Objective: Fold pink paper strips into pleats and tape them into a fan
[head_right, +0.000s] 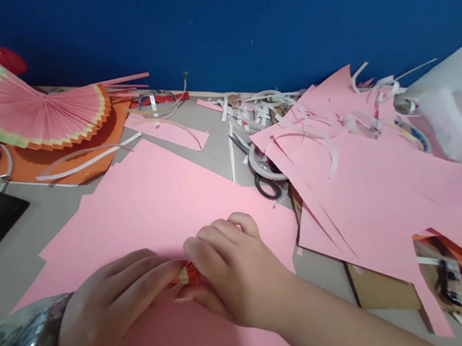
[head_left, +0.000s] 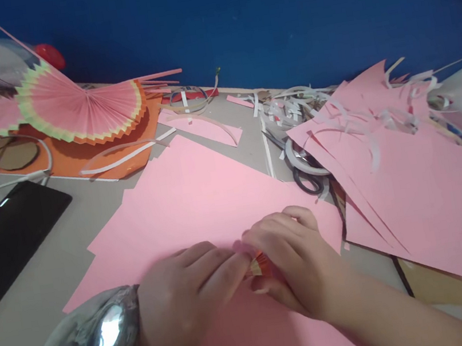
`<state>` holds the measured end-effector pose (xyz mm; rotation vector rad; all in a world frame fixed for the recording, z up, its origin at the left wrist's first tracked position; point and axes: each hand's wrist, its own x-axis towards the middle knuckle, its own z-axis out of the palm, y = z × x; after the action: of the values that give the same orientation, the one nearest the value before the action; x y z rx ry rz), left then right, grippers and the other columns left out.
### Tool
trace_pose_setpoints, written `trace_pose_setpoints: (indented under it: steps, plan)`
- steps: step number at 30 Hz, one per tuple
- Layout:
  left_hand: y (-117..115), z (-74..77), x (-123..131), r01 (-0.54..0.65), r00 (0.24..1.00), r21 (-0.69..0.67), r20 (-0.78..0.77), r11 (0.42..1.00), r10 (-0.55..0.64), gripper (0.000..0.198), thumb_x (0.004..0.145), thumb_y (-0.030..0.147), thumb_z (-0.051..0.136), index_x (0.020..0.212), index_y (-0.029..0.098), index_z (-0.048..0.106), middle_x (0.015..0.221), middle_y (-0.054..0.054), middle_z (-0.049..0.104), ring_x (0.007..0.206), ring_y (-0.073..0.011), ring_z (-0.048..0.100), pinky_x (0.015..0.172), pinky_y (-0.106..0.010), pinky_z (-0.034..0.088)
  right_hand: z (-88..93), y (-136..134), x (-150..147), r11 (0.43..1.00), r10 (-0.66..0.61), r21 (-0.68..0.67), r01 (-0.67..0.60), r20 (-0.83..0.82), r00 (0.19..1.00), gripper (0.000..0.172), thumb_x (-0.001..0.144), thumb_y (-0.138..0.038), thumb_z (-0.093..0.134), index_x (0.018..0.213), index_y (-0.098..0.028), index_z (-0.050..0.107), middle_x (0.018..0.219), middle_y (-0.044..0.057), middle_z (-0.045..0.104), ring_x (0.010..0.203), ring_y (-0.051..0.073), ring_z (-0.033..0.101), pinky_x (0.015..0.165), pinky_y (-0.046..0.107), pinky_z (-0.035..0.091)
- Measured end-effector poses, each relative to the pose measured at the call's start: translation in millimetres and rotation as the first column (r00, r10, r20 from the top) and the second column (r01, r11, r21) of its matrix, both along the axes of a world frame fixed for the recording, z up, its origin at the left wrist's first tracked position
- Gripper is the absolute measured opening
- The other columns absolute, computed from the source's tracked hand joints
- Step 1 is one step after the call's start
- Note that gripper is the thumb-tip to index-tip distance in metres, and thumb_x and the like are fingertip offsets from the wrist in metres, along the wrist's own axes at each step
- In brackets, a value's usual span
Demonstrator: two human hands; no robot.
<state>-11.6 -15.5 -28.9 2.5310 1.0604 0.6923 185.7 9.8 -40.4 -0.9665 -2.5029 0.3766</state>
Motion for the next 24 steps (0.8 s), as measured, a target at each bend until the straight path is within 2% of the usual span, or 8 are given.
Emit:
trace_pose_setpoints:
  steps: [3,8,12,16,20,24]
  plan:
    - [1,0.0,1,0.024,1.000,-0.005,0.009,1.000,-0.024,0.019,0.095,0.015,0.033,0.102,0.015,0.050,0.083,-0.002,0.068,0.068,-0.0144,0.060,0.062,-0.026,0.048,1.4,1,1,0.996,0.081,-0.045,-0.082,-0.030,0.996,0.035,0.095,-0.040,0.029,0.082,-0.015,0.049,0.070,0.000,0.055,0.063,0.013,0.044,0.067,0.033,0.027]
    - [1,1.1,1,0.001,1.000,-0.057,0.018,0.998,0.000,0.019,0.095,0.017,0.033,0.093,0.017,0.052,0.077,0.000,0.067,0.064,-0.0139,0.059,0.058,-0.026,0.047,4.1,2,2,0.993,0.106,-0.053,-0.110,-0.073,0.992,0.027,0.093,-0.028,0.039,0.069,-0.017,0.044,0.063,-0.002,0.050,0.057,0.011,0.037,0.065,0.032,0.026]
    - [4,2.9,-2,0.023,0.993,-0.134,0.118,0.991,-0.007,0.010,0.093,0.020,0.043,0.094,0.018,0.053,0.078,-0.001,0.066,0.066,-0.0134,0.058,0.059,-0.025,0.047,2.7,4,5,0.984,0.170,-0.018,-0.176,-0.166,0.971,0.022,0.092,-0.022,0.038,0.071,-0.018,0.043,0.061,-0.002,0.047,0.058,0.012,0.037,0.064,0.031,0.027]
    - [6,3.5,-7,-0.008,0.976,-0.115,0.213,0.993,0.032,0.013,0.088,0.022,0.053,0.099,0.016,0.053,0.086,-0.005,0.067,0.074,-0.0139,0.060,0.065,-0.023,0.048,1.2,6,7,0.991,0.136,0.027,-0.133,-0.219,0.966,0.015,0.093,-0.025,0.038,0.080,-0.019,0.044,0.065,-0.001,0.048,0.061,0.013,0.039,0.064,0.031,0.028]
    - [5,3.1,-9,-0.015,0.972,-0.186,0.228,0.982,0.058,0.007,0.087,0.018,0.053,0.094,0.018,0.055,0.079,-0.002,0.065,0.067,-0.0112,0.060,0.060,-0.020,0.046,2.4,7,8,0.988,0.121,-0.067,-0.138,-0.213,0.970,0.023,0.094,-0.029,0.037,0.073,-0.019,0.041,0.062,-0.003,0.043,0.059,0.012,0.036,0.064,0.031,0.026]
    - [3,3.1,-8,-0.089,0.973,-0.222,0.188,0.971,0.132,0.005,0.088,0.019,0.052,0.089,0.020,0.056,0.071,0.003,0.065,0.059,-0.0084,0.057,0.056,-0.018,0.042,4.5,8,7,0.974,0.111,-0.171,-0.149,-0.214,0.970,0.026,0.094,-0.029,0.036,0.070,-0.020,0.037,0.062,-0.004,0.039,0.058,0.012,0.036,0.066,0.030,0.025]
